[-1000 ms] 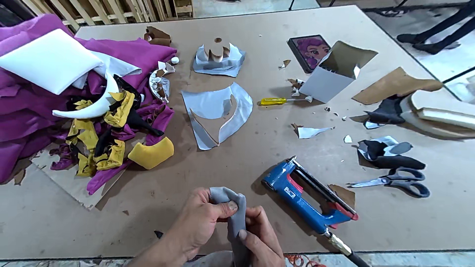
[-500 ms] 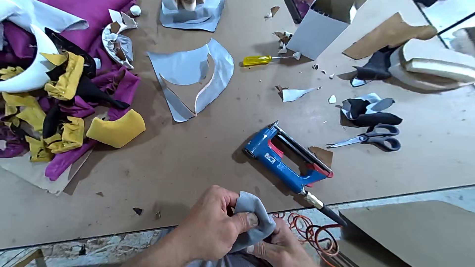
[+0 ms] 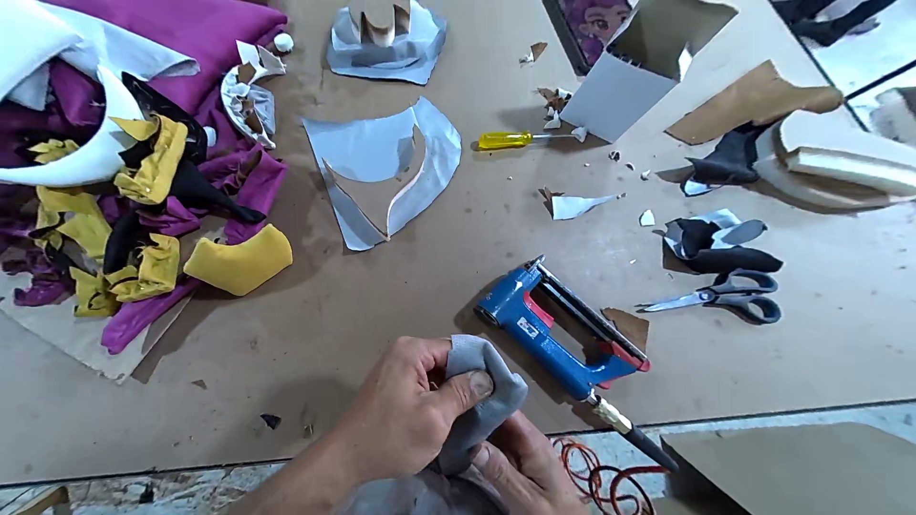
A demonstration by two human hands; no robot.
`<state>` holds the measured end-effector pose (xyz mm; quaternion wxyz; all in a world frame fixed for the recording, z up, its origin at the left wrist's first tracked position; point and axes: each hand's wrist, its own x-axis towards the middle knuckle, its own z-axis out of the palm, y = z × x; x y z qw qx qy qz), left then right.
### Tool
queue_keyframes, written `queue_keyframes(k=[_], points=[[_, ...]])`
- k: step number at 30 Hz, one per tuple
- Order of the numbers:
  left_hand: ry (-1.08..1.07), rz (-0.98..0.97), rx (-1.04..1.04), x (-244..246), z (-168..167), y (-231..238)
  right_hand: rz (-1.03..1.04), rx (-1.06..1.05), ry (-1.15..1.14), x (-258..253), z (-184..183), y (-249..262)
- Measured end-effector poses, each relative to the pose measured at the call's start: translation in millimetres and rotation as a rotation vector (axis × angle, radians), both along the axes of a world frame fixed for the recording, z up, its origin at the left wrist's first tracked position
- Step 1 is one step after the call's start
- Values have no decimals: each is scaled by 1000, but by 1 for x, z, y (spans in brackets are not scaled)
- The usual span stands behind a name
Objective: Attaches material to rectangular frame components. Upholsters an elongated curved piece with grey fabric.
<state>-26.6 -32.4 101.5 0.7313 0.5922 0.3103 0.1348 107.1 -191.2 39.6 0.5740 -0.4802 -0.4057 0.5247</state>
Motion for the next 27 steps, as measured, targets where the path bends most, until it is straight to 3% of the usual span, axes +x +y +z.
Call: queue_keyframes(k=[2, 6, 12, 15, 19, 21, 24, 27], points=[[-33, -10, -14, -9, 7, 9, 13, 29, -2, -5, 1, 10], [161, -82, 65, -19, 16, 13, 87, -2, 19, -16, 1, 17], [244, -107, -5, -32, 1, 13, 277, -50, 282, -18, -22, 16], [216, -164, -97, -24, -13, 9, 293, -113, 263, -10, -26, 6], [234, -367, -185, -1, -28, 2, 258, -274, -41, 4, -10, -14], [273, -405, -180, 4, -29, -1, 205, -414, -447, 13, 10, -20], [276, -337, -133, 2, -30, -6, -141, -395, -1156, 41, 35, -16], [274, -274, -102, 2, -29, -8, -262, -388, -1441, 77, 19, 8]])
